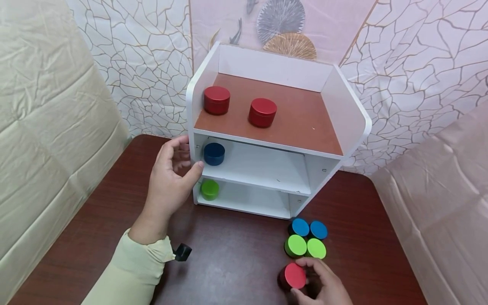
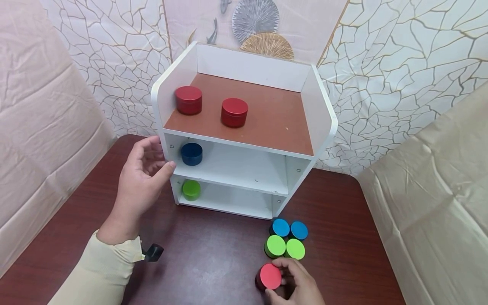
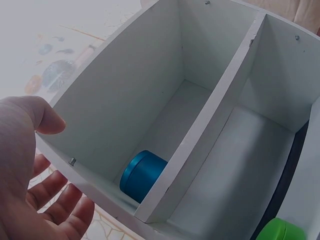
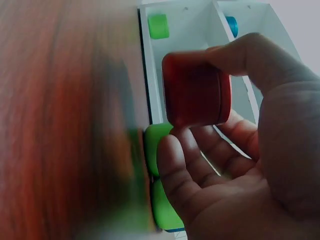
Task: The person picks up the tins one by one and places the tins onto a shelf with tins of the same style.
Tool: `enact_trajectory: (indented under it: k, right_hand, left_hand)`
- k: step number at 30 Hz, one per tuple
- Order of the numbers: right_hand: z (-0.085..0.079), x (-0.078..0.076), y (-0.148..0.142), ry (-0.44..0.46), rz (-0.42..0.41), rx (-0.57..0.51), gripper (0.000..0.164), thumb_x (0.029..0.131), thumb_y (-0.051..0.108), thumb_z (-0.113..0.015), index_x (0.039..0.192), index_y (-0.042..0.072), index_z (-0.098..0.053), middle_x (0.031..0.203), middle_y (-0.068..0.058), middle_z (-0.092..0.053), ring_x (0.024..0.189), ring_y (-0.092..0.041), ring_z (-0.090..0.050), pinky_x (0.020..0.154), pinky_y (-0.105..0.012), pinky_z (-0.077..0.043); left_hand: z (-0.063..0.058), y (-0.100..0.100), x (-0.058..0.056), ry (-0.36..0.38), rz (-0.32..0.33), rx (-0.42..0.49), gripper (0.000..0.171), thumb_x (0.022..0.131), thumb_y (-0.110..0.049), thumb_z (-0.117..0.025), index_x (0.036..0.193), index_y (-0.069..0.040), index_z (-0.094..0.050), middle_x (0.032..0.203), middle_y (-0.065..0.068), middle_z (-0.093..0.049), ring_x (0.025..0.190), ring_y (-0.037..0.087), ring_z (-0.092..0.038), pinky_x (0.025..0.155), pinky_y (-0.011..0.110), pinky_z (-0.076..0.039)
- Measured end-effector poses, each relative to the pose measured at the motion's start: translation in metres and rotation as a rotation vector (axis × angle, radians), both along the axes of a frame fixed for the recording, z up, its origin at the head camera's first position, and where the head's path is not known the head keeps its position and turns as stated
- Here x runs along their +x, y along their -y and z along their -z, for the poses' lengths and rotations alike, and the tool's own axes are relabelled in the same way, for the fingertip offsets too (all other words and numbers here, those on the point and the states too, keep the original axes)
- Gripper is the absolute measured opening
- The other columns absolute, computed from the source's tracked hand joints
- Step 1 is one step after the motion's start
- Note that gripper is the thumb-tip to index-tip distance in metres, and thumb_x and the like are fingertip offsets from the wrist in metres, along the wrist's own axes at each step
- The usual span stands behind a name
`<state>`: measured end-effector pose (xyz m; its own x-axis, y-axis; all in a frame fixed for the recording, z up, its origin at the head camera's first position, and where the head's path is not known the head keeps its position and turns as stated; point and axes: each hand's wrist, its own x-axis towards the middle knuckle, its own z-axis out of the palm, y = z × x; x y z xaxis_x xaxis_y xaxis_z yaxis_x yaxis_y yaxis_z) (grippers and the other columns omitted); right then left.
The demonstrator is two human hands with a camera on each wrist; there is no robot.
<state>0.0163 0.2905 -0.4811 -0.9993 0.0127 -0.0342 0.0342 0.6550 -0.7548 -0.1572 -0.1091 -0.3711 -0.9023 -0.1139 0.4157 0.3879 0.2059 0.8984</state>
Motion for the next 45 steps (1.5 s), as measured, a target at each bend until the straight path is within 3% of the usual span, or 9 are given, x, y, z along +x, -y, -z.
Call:
enact_trajectory:
  k: [16, 22, 26, 38, 45]
  right_hand:
    - [-0.024, -0.004, 0.011, 0.01, -0.153, -0.196, 0.066, 0.078, 0.015, -0.103, 0.134, 0.015, -0.068, 0.128, -0.002, -0.067, 0.111, -0.012, -0.069, 0.089, -0.027, -0.067]
    - [-0.027, -0.007, 0.013, -0.062, -0.293, -0.271, 0.063, 0.084, 0.007, -0.097, 0.138, 0.006, -0.064, 0.129, -0.003, -0.067, 0.112, -0.013, -0.068, 0.088, -0.03, -0.069]
    - [-0.027, -0.009, 0.014, -0.105, -0.353, -0.303, 0.063, 0.085, 0.004, -0.096, 0.14, 0.008, -0.064, 0.129, -0.001, -0.067, 0.113, -0.014, -0.068, 0.09, -0.03, -0.068]
    - [-0.036, -0.016, 0.019, -0.176, -0.453, -0.315, 0.065, 0.087, -0.001, -0.092, 0.143, 0.007, -0.061, 0.132, -0.003, -0.067, 0.115, -0.016, -0.069, 0.091, -0.03, -0.069]
    - [-0.053, -0.02, 0.019, -0.111, -0.446, -0.32, 0.067, 0.088, 0.001, -0.093, 0.145, 0.01, -0.06, 0.135, -0.004, -0.066, 0.117, -0.018, -0.07, 0.094, -0.031, -0.068]
  left_hand:
    - [0.0, 0.0, 0.0, 0.005, 0.001, 0.004, 0.061, 0.101, -0.017, -0.08, 0.158, -0.017, -0.057, 0.142, 0.003, -0.06, 0.124, 0.016, -0.061, 0.104, 0.02, -0.057]
    - [0.0, -0.001, 0.001, 0.012, 0.0, -0.001, 0.061, 0.101, -0.018, -0.08, 0.158, -0.018, -0.056, 0.142, 0.002, -0.06, 0.124, 0.016, -0.06, 0.104, 0.019, -0.057]
    - [0.0, -0.001, 0.002, 0.009, -0.001, 0.0, 0.061, 0.101, -0.018, -0.08, 0.158, -0.018, -0.056, 0.142, 0.002, -0.06, 0.124, 0.015, -0.06, 0.104, 0.019, -0.057]
    - [0.0, -0.001, 0.001, 0.003, -0.007, 0.0, 0.062, 0.101, -0.018, -0.08, 0.158, -0.017, -0.056, 0.142, 0.003, -0.06, 0.125, 0.015, -0.06, 0.103, 0.019, -0.056]
    - [0.001, -0.001, 0.0, 0.002, -0.006, -0.004, 0.062, 0.101, -0.02, -0.08, 0.158, -0.018, -0.056, 0.142, 0.002, -0.06, 0.125, 0.014, -0.06, 0.104, 0.021, -0.057]
